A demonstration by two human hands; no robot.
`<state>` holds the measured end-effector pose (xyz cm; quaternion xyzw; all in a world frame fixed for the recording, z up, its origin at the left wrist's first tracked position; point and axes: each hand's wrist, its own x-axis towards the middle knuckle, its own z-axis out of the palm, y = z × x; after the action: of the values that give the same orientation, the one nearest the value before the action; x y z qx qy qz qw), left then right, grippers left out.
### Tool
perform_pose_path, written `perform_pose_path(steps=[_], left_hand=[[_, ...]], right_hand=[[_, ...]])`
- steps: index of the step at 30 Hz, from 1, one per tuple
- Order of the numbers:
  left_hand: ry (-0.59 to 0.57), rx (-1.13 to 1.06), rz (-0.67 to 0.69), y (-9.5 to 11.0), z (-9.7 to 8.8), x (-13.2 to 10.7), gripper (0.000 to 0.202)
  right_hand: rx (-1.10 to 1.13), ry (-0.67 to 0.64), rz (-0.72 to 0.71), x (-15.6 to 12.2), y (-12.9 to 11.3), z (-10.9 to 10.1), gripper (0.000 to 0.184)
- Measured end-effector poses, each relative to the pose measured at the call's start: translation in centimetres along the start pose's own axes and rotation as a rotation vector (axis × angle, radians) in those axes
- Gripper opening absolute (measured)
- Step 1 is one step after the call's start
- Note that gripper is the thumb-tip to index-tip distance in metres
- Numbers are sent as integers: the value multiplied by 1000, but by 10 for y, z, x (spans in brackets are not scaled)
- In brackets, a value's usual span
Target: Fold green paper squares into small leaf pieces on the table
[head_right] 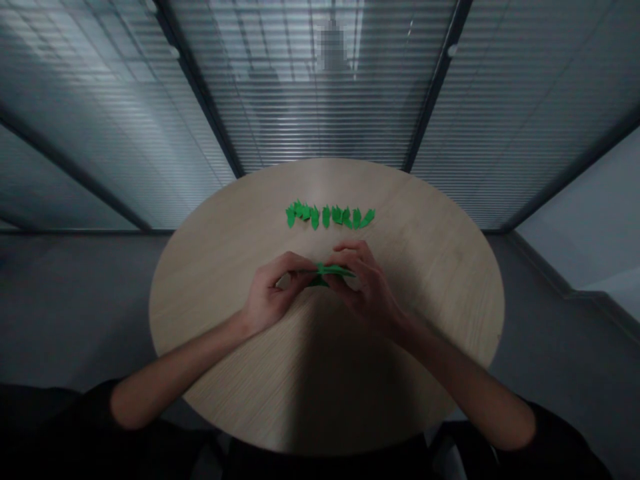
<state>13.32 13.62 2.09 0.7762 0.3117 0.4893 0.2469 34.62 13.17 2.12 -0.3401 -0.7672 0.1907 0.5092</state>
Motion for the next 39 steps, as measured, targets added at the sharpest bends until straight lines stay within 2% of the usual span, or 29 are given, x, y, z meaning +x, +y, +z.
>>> perform_pose_path(steps=[5,9,14,20,23,34,39], left_hand=[[13,21,46,-2,0,-2,12],[24,8,55,0,-1,-1,9],[35,-34,-12,0,0,-2,9],[83,2,-46,-2,2,-4,10],[70,-18,-67,-1,2,-4,11],[36,-150,-144,1,6,-7,10],[15,-258,-178,-1,7,-5,14]], right_hand=[[78,-50,-14,-2,-2,-1,9],[92,-14,12,-3,-3,0,6],[127,-15,97,-4,-4,1,4],[162,-41,101,-5,-3,1,9],[160,-18,126,-4,-4,2,3],[255,32,274,-3,-9,1,11],[217,83,256,-1,-10,-1,10]])
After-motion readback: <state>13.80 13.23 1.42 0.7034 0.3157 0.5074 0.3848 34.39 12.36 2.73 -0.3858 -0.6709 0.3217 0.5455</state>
